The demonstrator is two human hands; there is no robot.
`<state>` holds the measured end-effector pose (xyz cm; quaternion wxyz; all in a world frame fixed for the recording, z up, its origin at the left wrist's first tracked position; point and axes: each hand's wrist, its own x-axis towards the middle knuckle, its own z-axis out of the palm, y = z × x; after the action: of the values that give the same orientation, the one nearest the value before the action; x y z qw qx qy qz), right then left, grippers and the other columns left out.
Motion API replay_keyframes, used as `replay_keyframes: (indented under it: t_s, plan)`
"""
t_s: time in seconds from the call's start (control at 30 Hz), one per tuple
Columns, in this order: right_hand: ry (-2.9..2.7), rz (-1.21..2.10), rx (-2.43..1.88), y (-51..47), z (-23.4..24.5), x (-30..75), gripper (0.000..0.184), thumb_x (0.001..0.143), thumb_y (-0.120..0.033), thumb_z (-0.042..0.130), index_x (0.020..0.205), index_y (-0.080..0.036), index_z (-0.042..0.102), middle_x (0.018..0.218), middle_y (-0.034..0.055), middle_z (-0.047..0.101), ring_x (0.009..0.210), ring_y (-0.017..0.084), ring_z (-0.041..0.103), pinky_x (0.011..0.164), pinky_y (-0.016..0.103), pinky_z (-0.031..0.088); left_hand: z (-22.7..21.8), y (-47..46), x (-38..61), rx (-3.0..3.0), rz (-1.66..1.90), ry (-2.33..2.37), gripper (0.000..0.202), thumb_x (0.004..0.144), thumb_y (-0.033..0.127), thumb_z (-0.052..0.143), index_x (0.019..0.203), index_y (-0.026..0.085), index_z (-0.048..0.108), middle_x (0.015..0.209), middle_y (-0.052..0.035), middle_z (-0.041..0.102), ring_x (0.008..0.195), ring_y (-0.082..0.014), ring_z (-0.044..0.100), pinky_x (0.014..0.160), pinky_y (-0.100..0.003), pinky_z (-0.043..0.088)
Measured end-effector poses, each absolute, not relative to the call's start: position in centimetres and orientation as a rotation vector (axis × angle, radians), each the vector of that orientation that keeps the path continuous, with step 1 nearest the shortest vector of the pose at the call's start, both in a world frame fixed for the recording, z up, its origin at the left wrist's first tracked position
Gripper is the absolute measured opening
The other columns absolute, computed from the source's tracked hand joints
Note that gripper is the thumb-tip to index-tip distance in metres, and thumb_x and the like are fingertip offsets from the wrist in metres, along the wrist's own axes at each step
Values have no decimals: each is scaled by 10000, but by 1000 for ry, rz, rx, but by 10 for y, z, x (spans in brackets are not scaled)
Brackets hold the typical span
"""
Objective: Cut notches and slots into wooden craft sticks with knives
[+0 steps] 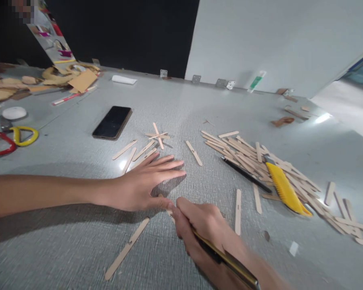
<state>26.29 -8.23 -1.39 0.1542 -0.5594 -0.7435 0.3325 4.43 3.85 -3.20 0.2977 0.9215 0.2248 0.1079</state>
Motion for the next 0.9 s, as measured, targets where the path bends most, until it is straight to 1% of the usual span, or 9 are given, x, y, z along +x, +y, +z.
replay_keyframes:
  t_s: [0.1,0.17,0.37,0.53,0.6,0.7,0.77,0.83,0.9]
  plan:
    - [-2065,963,-1616,-86,-17,266,331,1093,-380,510,792,-271,598,665,-6,640,550,153,581,524,308,452,-33,39,44,2443,317,588,826,979,724,546,1624,239,372,1746,-90,199,1636,-328,67,1305,-611,10]
    - [-2048,982,-1612,-85,-16,267,339,1093,-369,510,783,-271,610,658,-2,642,557,157,593,528,309,462,-33,39,43,2443,328,587,812,980,716,553,1621,250,379,1744,-91,207,1635,-332,77,1304,-611,13]
    - [-2069,1148,-1595,-76,-11,264,447,1140,-425,376,775,-251,565,577,-47,579,493,108,525,507,271,411,-32,38,43,2453,308,598,846,981,734,527,1621,198,380,1740,-108,219,1636,-326,74,1306,-609,18]
    - [-2173,943,-1616,-74,-11,260,399,1127,-424,402,783,-243,490,673,-37,564,559,118,476,565,303,356,-28,37,42,2438,309,604,808,989,705,547,1626,236,381,1746,-90,194,1637,-324,65,1310,-595,15]
    - [-2133,978,-1643,-73,-10,259,428,1127,-431,397,752,-242,484,646,-41,547,547,118,455,557,300,342,-26,39,40,2410,318,584,659,992,666,580,1531,290,534,1731,-71,261,1630,-345,109,1295,-636,23]
    - [-1995,1063,-1703,-71,-10,258,478,1117,-457,428,701,-234,506,597,-47,526,522,111,438,522,281,329,-25,44,35,2375,313,491,310,986,543,676,1215,353,763,1658,5,435,1617,-357,173,1270,-684,20]
    - [-1920,1109,-1677,-71,-9,259,443,1095,-483,488,736,-232,549,584,-57,525,518,104,436,501,265,322,-27,46,34,2366,343,454,150,981,445,721,1061,346,800,1577,34,542,1601,-347,232,1262,-684,21]
    - [-1825,1188,-1630,-71,-8,259,371,1064,-510,557,816,-236,589,574,-70,530,512,98,438,474,244,314,-29,47,34,2365,415,440,75,975,367,743,981,313,794,1476,25,633,1551,-331,339,1256,-662,50]
    - [-1703,1274,-1604,-71,-8,259,322,1028,-519,622,872,-238,610,589,-72,555,499,93,462,445,221,331,-30,45,36,2366,488,395,65,973,312,749,936,262,765,1336,-2,705,1426,-297,485,1234,-585,176]
